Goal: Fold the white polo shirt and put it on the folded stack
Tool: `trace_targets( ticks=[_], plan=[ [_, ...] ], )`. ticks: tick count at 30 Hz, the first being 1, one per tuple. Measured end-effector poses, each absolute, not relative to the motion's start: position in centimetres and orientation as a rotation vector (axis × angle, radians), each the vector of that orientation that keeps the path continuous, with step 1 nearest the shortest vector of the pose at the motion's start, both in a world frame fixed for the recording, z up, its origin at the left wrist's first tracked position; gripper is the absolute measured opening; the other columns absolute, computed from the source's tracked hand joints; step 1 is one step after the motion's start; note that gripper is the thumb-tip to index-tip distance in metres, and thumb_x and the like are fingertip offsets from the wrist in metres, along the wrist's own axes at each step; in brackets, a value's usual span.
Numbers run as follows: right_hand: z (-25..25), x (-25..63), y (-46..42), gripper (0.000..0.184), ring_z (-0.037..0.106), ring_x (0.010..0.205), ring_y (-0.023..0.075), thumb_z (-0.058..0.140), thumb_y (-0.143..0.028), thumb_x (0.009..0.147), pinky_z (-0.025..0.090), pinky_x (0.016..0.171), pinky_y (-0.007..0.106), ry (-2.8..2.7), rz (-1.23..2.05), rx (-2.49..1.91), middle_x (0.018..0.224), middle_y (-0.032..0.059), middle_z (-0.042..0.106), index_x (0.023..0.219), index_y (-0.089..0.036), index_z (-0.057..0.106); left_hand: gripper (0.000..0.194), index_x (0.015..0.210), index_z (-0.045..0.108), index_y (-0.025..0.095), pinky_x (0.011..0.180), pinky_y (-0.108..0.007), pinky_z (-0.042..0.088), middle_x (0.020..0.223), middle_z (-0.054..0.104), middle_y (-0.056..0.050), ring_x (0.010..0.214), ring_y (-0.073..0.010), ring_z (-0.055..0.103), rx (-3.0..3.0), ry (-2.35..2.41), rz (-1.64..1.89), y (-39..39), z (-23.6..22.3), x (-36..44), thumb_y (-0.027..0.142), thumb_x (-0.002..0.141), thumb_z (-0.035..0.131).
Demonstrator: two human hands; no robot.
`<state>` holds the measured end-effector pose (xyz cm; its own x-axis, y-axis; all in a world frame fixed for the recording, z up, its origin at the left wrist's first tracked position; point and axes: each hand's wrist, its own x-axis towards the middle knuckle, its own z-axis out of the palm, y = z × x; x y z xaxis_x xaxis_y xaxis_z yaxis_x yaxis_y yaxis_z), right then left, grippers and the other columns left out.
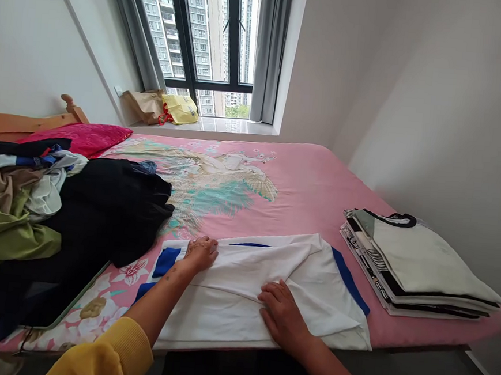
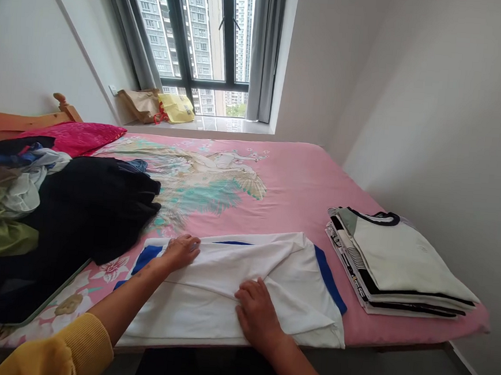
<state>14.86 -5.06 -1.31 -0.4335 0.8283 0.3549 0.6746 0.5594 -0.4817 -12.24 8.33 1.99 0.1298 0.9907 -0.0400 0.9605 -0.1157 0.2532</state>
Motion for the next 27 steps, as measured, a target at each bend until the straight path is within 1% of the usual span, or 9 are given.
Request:
trace_targets(
  ticks=[4, 7, 11, 16, 19, 21, 23, 25, 27],
  plan=[
    [-1.6, 14.8, -5.1, 0.029, 0.049, 0.112, 0.0220, 0.048, -0.010, 0.078, 0.027, 0.108, 0.053, -2.220, 0.353, -1.212, 0.110, 0.0069, 0.057, 0.103, -0.023, 0.055, 0.024, 0.089, 0.068, 0.021, 0.090, -0.036, 0.034, 0.098, 0.067, -0.009, 0.100, -0.0240, 0.057, 2.175, 1.968, 0.173, 8.9, 2.5, -12.8, 0.035, 0.078, 0.052],
    [-1.5, 14.7, -5.0, 0.027, 0.050, 0.112, 0.0215, 0.049, -0.010, 0.078, 0.026, 0.109, 0.053, -2.204, 0.377, -1.233, 0.109, 0.0064, 0.057, 0.101, -0.023, 0.055, 0.026, 0.090, 0.066, 0.022, 0.084, -0.032, 0.035, 0.098, 0.068, -0.006, 0.097, -0.0213, 0.059, 2.179, 1.981, 0.203, 9.4, 2.8, -13.4, 0.036, 0.083, 0.045],
    [-1.3, 14.6, -5.3, 0.026, 0.051, 0.110, 0.0216, 0.050, -0.012, 0.079, 0.027, 0.108, 0.052, -2.188, 0.398, -1.233, 0.108, 0.0060, 0.058, 0.101, -0.023, 0.056, 0.029, 0.088, 0.065, 0.022, 0.083, -0.032, 0.035, 0.096, 0.069, -0.006, 0.095, -0.0215, 0.060, 2.170, 2.001, 0.220, 9.8, 2.5, -14.0, 0.038, 0.086, 0.041],
    [-0.6, 16.7, -2.5, 0.021, 0.054, 0.100, 0.0208, 0.044, -0.017, 0.086, 0.041, 0.094, 0.042, -2.028, 0.256, -1.255, 0.102, 0.0073, 0.062, 0.100, -0.022, 0.059, 0.032, 0.086, 0.065, 0.021, 0.086, -0.037, 0.035, 0.097, 0.070, -0.007, 0.098, -0.0251, 0.060, 2.145, 1.992, 0.190, 10.2, 2.0, -14.9, 0.043, 0.084, 0.042],
    [0.4, 20.1, 2.0, 0.024, 0.055, 0.096, 0.0207, 0.039, -0.020, 0.089, 0.041, 0.091, 0.038, -1.921, 0.123, -1.466, 0.098, 0.0083, 0.064, 0.098, -0.019, 0.060, 0.032, 0.088, 0.065, 0.022, 0.087, -0.040, 0.035, 0.099, 0.069, -0.008, 0.098, -0.0269, 0.059, 2.130, 1.998, 0.182, 10.3, 1.9, -15.8, 0.046, 0.082, 0.046],
    [0.9, 22.6, 5.3, 0.028, 0.053, 0.100, 0.0204, 0.035, -0.022, 0.089, 0.038, 0.093, 0.036, -1.942, 0.138, -1.760, 0.102, 0.0078, 0.064, 0.099, -0.018, 0.061, 0.032, 0.095, 0.064, 0.021, 0.089, -0.042, 0.035, 0.104, 0.067, -0.010, 0.103, -0.0287, 0.057, 2.138, 2.035, 0.231, 9.9, 1.9, -16.0, 0.045, 0.081, 0.047],
    [1.1, 24.7, 8.1, 0.030, 0.052, 0.102, 0.0218, 0.035, -0.023, 0.088, 0.037, 0.090, 0.036, -1.983, 0.201, -1.996, 0.106, 0.0071, 0.064, 0.100, -0.020, 0.062, 0.034, 0.104, 0.062, 0.019, 0.092, -0.043, 0.035, 0.111, 0.064, -0.011, 0.108, -0.0296, 0.053, 2.210, 2.050, 0.398, 8.8, 1.8, -15.3, 0.041, 0.081, 0.049],
    [1.0, 25.9, 10.2, 0.028, 0.052, 0.102, 0.0246, 0.038, -0.023, 0.085, 0.038, 0.084, 0.037, -2.015, 0.254, -2.103, 0.105, 0.0073, 0.065, 0.096, -0.021, 0.064, 0.033, 0.107, 0.061, 0.018, 0.095, -0.041, 0.036, 0.111, 0.063, -0.012, 0.109, -0.0273, 0.053, 2.345, 1.909, 0.609, 6.8, 1.8, -13.3, 0.038, 0.083, 0.049],
    [0.7, 26.3, 11.5, 0.026, 0.052, 0.100, 0.0268, 0.041, -0.023, 0.081, 0.038, 0.080, 0.038, -2.045, 0.283, -2.143, 0.100, 0.0085, 0.065, 0.089, -0.022, 0.066, 0.029, 0.104, 0.062, 0.020, 0.096, -0.039, 0.037, 0.109, 0.064, -0.010, 0.106, -0.0238, 0.055, 2.486, 1.582, 0.686, 4.2, 1.8, -10.1, 0.036, 0.085, 0.048]
  ],
)
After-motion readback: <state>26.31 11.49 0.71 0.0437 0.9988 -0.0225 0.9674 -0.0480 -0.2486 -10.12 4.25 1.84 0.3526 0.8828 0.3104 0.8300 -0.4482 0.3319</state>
